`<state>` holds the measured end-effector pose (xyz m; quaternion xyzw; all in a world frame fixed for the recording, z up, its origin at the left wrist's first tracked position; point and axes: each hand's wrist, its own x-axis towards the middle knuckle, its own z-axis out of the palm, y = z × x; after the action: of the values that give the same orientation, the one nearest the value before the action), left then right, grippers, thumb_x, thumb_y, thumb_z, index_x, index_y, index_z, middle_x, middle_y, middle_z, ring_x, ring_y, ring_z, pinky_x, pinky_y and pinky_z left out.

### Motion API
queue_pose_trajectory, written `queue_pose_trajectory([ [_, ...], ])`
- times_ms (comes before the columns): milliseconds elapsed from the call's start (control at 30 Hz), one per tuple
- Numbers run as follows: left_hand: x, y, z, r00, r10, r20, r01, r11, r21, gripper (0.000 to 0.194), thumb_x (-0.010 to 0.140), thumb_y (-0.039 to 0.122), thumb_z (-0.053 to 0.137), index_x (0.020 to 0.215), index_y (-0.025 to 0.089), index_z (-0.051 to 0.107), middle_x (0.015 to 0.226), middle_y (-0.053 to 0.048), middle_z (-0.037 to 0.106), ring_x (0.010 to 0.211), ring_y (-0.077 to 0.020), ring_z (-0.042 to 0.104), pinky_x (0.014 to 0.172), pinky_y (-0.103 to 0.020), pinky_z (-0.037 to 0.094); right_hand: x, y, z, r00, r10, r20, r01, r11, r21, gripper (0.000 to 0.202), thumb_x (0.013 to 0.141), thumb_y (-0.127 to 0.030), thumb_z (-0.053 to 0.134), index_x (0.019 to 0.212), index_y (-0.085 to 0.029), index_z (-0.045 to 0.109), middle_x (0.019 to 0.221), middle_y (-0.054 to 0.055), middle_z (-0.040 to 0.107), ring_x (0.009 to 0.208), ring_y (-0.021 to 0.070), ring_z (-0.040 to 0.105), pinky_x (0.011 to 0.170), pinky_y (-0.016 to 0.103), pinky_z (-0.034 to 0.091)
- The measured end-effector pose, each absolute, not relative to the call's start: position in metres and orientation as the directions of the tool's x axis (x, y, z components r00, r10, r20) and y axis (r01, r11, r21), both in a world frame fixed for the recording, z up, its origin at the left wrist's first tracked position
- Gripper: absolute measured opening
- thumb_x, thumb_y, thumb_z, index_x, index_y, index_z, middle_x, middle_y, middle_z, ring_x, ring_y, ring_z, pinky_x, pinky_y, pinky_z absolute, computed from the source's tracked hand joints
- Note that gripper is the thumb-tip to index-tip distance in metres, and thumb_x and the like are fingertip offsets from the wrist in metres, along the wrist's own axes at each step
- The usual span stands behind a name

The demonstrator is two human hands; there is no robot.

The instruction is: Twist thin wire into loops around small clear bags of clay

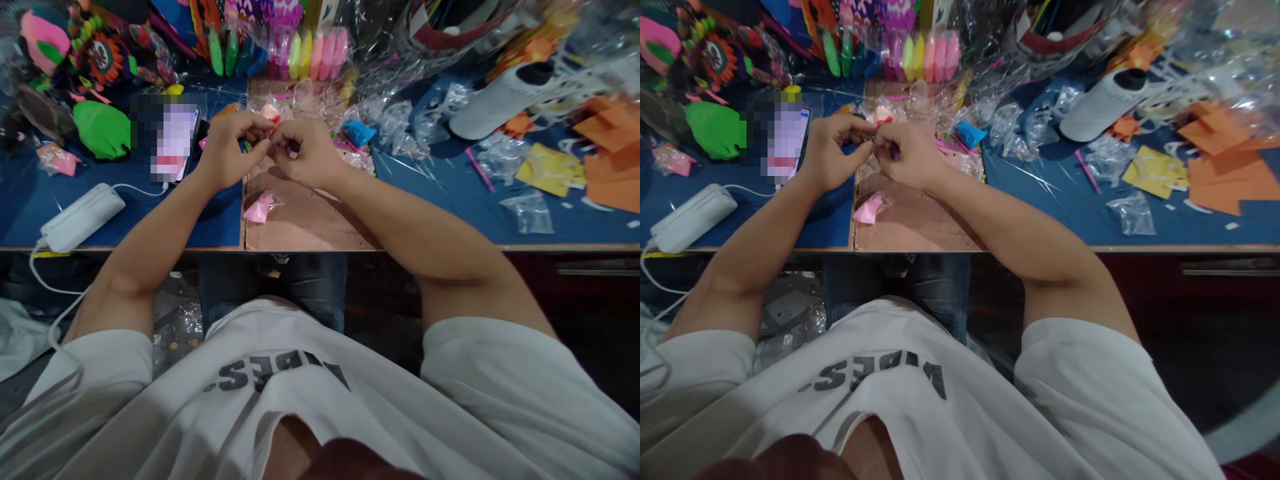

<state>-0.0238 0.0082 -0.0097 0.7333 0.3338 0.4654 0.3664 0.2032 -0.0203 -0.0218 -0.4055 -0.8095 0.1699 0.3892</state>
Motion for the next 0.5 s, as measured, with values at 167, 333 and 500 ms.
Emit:
queue_pose_trajectory([
  [167,-0.0249,0.0055,-0.0084,0.34,0.839,0.426,0.126,-0.489,0.863,0.028,0.077,0.012,0.096,0.094,0.035,0.089,0.089,0.001,0.086,0.09,-0.027,0.076,0.094,-0.039,0.064,0.2068,-0.0143,-0.0253,-0.417,0.702,0.577,0.586,0.693,-0.419,0.023,0.095,-0.045,0.075,0.081,-0.032,0.062,0.085,0.007,0.076,0.084,0.0342,0.071,0.09,0.056,0.061],
  [333,-0.0255,0.0031,-0.0103,0.324,0.831,0.452,0.207,-0.528,0.824,0.021,0.083,0.015,0.091,0.092,0.033,0.087,0.084,0.001,0.084,0.092,-0.0265,0.076,0.098,-0.042,0.063,0.2084,-0.0141,-0.0227,-0.417,0.731,0.54,0.618,0.664,-0.421,0.02,0.098,-0.045,0.078,0.086,-0.034,0.066,0.094,0.009,0.081,0.103,0.0411,0.075,0.102,0.063,0.062],
  [500,-0.0251,0.0099,-0.0152,0.323,0.814,0.482,0.245,-0.564,0.789,0.024,0.082,0.015,0.091,0.092,0.036,0.089,0.086,0.001,0.085,0.084,-0.0264,0.077,0.095,-0.044,0.063,0.2083,-0.0167,-0.0181,-0.389,0.749,0.536,0.652,0.635,-0.414,0.011,0.095,-0.041,0.079,0.091,-0.037,0.07,0.1,0.009,0.081,0.114,0.0444,0.074,0.11,0.07,0.058],
])
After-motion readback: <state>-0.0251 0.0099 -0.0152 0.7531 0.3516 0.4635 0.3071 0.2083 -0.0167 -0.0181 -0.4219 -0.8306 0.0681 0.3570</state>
